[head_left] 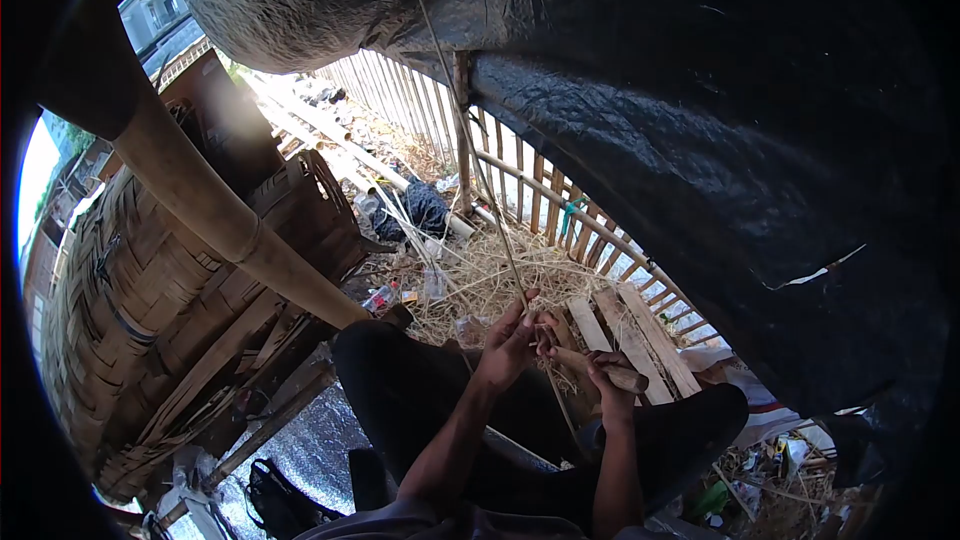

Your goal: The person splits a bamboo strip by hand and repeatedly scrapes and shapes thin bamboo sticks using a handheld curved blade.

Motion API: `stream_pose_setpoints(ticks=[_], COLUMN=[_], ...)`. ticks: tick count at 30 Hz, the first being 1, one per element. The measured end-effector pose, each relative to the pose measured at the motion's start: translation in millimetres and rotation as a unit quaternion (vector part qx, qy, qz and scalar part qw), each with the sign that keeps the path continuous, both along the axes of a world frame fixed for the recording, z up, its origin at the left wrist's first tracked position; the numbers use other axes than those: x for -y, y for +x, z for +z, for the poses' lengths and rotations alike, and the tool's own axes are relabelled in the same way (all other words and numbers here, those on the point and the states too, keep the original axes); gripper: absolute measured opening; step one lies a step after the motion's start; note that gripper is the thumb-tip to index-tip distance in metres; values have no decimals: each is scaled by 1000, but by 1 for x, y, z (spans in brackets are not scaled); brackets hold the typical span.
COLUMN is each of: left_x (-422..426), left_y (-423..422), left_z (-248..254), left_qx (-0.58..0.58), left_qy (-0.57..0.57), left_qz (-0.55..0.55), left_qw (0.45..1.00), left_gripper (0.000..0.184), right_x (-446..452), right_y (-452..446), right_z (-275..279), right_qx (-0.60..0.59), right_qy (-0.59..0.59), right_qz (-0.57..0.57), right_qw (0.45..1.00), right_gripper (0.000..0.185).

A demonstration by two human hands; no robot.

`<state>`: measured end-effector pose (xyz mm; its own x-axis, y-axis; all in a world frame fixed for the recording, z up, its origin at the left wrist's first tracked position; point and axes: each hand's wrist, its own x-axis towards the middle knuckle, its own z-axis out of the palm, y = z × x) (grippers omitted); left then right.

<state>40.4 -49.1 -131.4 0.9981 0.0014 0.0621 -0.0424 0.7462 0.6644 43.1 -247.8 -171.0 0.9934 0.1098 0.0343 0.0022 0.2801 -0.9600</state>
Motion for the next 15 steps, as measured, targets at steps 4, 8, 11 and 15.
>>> stream_pose_setpoints(ticks=[4, 8, 11, 15], left_x=[0, 1, 0, 1], left_y=[-2, -5, -2, 4], left_z=[2, 6, 5, -2], left_qx=[-8, -23, -42, -32], left_qy=[-15, -69, -83, -114], left_qz=[2, 16, 41, 60], left_qw=[1000, 997, 995, 991], left_gripper=[46, 41, 36, 19], right_x=[-1, -1, -3, 0], right_y=[0, -5, 2, -2], right_z=[-4, -3, -5, -6], right_qx=[14, 30, 22, -4], right_qy=[-29, -67, -69, -76], right_qz=[20, 12, 4, -5], right_qw=[999, 997, 997, 997], right_gripper=[14, 12, 12, 11])
